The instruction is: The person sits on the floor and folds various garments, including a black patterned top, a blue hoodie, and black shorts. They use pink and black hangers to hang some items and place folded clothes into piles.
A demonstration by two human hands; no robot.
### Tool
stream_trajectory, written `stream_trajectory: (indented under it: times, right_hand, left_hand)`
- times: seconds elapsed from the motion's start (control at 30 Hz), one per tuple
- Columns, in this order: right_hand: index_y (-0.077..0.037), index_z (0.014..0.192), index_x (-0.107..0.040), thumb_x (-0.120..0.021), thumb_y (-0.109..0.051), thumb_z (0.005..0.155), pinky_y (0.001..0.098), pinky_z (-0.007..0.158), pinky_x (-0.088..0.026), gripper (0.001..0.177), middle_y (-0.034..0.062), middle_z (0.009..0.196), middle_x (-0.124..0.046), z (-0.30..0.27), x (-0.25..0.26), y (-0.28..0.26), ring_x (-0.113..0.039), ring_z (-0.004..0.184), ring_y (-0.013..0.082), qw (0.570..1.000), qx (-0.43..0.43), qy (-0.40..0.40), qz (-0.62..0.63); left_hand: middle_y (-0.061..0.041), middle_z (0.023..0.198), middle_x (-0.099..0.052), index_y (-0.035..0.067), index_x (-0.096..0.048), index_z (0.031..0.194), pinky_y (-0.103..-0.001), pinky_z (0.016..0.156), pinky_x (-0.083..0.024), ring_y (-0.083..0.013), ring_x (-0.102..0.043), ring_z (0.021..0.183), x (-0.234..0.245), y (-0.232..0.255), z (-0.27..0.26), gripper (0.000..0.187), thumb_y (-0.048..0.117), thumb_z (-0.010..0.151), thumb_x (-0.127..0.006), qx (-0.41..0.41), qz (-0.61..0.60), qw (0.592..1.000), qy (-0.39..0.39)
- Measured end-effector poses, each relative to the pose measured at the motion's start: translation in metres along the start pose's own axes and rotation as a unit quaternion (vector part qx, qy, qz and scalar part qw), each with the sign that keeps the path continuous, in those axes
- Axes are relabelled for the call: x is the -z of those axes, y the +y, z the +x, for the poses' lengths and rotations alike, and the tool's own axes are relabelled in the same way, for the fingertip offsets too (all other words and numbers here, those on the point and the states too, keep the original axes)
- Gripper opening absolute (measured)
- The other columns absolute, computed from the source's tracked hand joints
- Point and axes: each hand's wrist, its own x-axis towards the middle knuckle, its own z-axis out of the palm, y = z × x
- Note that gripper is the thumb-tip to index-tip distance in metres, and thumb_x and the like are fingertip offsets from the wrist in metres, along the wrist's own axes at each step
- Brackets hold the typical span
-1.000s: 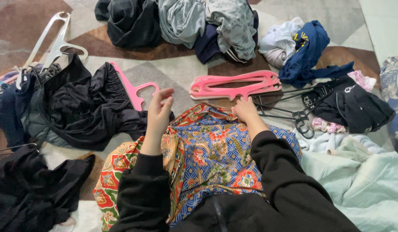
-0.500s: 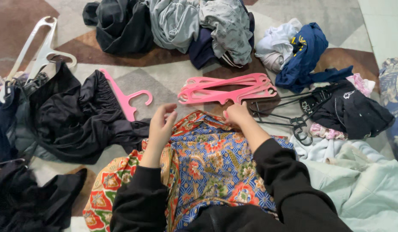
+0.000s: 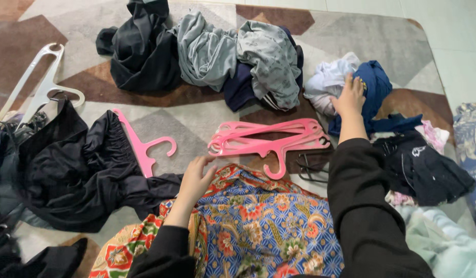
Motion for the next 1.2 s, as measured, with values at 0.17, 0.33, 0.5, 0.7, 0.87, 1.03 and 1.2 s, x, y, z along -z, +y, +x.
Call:
stream_trajectory:
  times: [0.17,0.33,0.5,0.7,0.87,1.03,1.2]
  right_hand:
    - [-0.02,0.167,-0.037,-0.08,-0.034,0.079,0.0528,0.117,-0.043,0.1,0.0214,0.156,-0.048,0.003,-0.019,0.003,-0.047,0.144,0.0381,0.964,0.058,-0.167,0.2]
    - [-0.012,0.143,-0.06,-0.082,-0.027,0.085,0.0466,0.099,-0.049,0.064,0.0107,0.134,-0.063,-0.027,-0.031,-0.005,-0.06,0.12,0.0299,0.978,-0.02,-0.138,0.158]
    - [-0.007,0.13,-0.066,-0.075,-0.015,0.093,0.0365,0.077,-0.047,0.039,-0.0014,0.114,-0.07,-0.024,0.008,0.015,-0.063,0.096,0.0157,0.753,-0.145,-0.065,0.638]
    - [-0.01,0.139,-0.065,-0.067,-0.022,0.104,0.046,0.105,-0.05,0.036,-0.0028,0.135,-0.066,0.005,0.137,0.023,-0.062,0.115,0.0163,0.496,-0.007,0.005,0.868]
    - [-0.012,0.148,-0.057,-0.07,-0.031,0.105,0.04,0.095,-0.05,0.048,-0.0046,0.146,-0.059,-0.019,0.288,-0.062,-0.062,0.109,0.013,0.559,0.196,-0.054,0.804]
    - [-0.008,0.153,-0.047,-0.067,-0.041,0.103,0.0434,0.091,-0.053,0.064,-0.0002,0.154,-0.049,-0.116,0.412,-0.177,-0.066,0.103,0.0159,0.563,0.413,-0.162,0.698]
    - [-0.003,0.159,-0.036,-0.064,-0.051,0.1,0.0469,0.087,-0.056,0.081,0.0043,0.163,-0.04,-0.217,0.465,-0.247,-0.069,0.097,0.0188,0.451,0.594,-0.294,0.598]
  left_hand:
    - [-0.009,0.119,-0.068,0.008,-0.067,0.121,-0.036,0.081,-0.055,-0.0238,-0.066,0.109,-0.001,-0.001,0.002,0.035,0.028,0.092,-0.066,0.03,-0.051,0.998,-0.027]
    - [-0.008,0.118,-0.07,0.008,-0.067,0.12,-0.035,0.079,-0.056,-0.0209,-0.069,0.104,-0.002,0.0,0.001,0.033,0.026,0.092,-0.066,0.049,-0.074,0.995,-0.035]
    - [-0.008,0.117,-0.07,0.005,-0.066,0.119,-0.034,0.075,-0.056,-0.0202,-0.071,0.099,-0.003,0.002,0.001,0.033,0.025,0.093,-0.066,0.031,-0.091,0.995,-0.031]
    - [-0.009,0.117,-0.071,0.005,-0.066,0.121,-0.033,0.072,-0.057,-0.0198,-0.072,0.098,-0.004,-0.002,0.002,0.033,0.021,0.092,-0.065,0.004,-0.126,0.992,-0.012]
    - [-0.01,0.115,-0.072,0.007,-0.067,0.121,-0.035,0.076,-0.055,-0.0203,-0.072,0.098,-0.001,0.003,-0.002,0.032,0.023,0.093,-0.066,-0.015,-0.11,0.994,0.011]
    - [-0.014,0.127,-0.067,0.006,-0.061,0.131,-0.043,0.097,-0.051,-0.0304,-0.064,0.116,0.006,0.033,-0.01,0.051,0.03,0.089,-0.076,-0.129,-0.029,0.989,0.069]
    - [-0.029,0.154,-0.035,-0.006,-0.028,0.152,-0.057,0.109,-0.035,-0.0459,-0.037,0.14,-0.009,0.072,-0.047,0.124,0.042,0.059,-0.095,-0.242,-0.008,0.96,0.14]
